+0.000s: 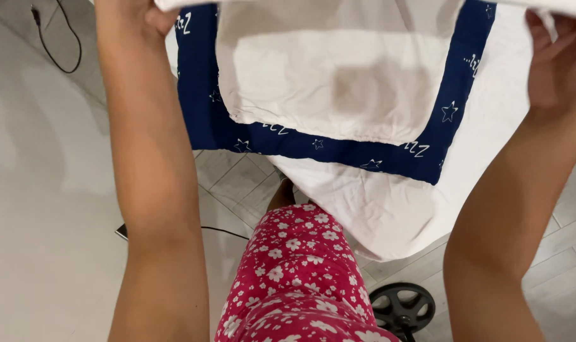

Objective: The person folds a white towel on a bed with a blue star-patterned pillow. They smooth the towel, fold it in half multiple times, and press it flat to create a neat rectangular shape.

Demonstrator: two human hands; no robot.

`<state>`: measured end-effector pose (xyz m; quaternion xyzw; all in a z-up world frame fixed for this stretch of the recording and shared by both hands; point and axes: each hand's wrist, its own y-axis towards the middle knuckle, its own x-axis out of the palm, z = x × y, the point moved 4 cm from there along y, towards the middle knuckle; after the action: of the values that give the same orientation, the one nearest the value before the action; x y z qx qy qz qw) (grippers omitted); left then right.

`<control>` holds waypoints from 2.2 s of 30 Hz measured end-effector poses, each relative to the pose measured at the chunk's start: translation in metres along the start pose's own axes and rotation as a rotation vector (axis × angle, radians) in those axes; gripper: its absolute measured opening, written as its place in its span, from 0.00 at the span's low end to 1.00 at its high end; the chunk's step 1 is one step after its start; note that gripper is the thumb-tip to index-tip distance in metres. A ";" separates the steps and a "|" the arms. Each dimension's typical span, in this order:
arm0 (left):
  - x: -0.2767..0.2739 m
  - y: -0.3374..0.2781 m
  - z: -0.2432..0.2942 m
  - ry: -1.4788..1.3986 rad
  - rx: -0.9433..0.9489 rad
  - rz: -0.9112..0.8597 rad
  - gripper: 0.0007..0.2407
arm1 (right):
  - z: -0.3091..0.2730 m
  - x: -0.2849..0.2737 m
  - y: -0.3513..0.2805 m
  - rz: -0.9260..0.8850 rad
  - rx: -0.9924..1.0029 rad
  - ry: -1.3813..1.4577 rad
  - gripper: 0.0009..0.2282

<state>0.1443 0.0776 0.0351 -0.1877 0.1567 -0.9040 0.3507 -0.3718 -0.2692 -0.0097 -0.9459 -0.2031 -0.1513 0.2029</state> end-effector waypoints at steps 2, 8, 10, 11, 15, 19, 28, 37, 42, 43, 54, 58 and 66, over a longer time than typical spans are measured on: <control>0.002 0.004 0.015 0.023 0.111 -0.054 0.13 | -0.012 0.022 -0.026 -0.007 -0.085 -0.044 0.17; -0.011 -0.023 -0.040 0.137 -0.064 0.111 0.18 | 0.056 0.043 -0.124 0.198 0.281 -0.315 0.12; -0.033 -0.030 -0.081 0.164 -0.089 0.135 0.19 | 0.082 0.031 -0.136 0.221 0.371 -0.357 0.11; -0.044 -0.033 -0.101 0.191 -0.105 0.157 0.19 | 0.095 0.025 -0.143 0.238 0.453 -0.397 0.10; -0.053 -0.042 -0.114 0.310 -0.155 0.192 0.20 | 0.111 0.010 -0.153 0.241 0.532 -0.434 0.06; -0.042 -0.056 -0.093 0.236 -0.132 0.200 0.21 | 0.096 0.019 -0.161 0.247 0.539 -0.439 0.04; -0.044 -0.058 -0.120 0.930 -0.020 0.320 0.24 | 0.097 0.040 -0.152 0.137 0.487 -1.209 0.22; 0.267 -0.067 -0.193 1.105 0.493 -0.071 0.29 | 0.141 0.107 -0.088 0.256 -0.270 -1.667 0.24; 0.307 -0.071 -0.235 1.558 0.267 -0.483 0.28 | 0.179 0.118 -0.062 0.285 -0.108 -1.775 0.24; 0.294 -0.062 -0.247 1.521 0.297 -0.446 0.30 | 0.186 0.116 -0.059 0.290 -0.028 -1.790 0.24; 0.029 -0.019 -0.186 1.718 -0.139 0.090 0.27 | 0.208 0.135 -0.060 0.289 -0.011 -1.829 0.27; 0.013 -0.016 -0.192 1.755 -0.167 0.386 0.26 | 0.224 0.201 -0.067 0.253 0.114 -1.942 0.28; 0.003 -0.015 -0.200 1.731 -0.141 0.392 0.27 | 0.279 0.297 -0.078 -0.333 -0.449 -1.776 0.27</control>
<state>0.0433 0.1168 -0.1342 0.5705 0.4512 -0.6408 0.2455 -0.0909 0.0156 -0.1180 -0.6907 -0.3830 0.5649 -0.2390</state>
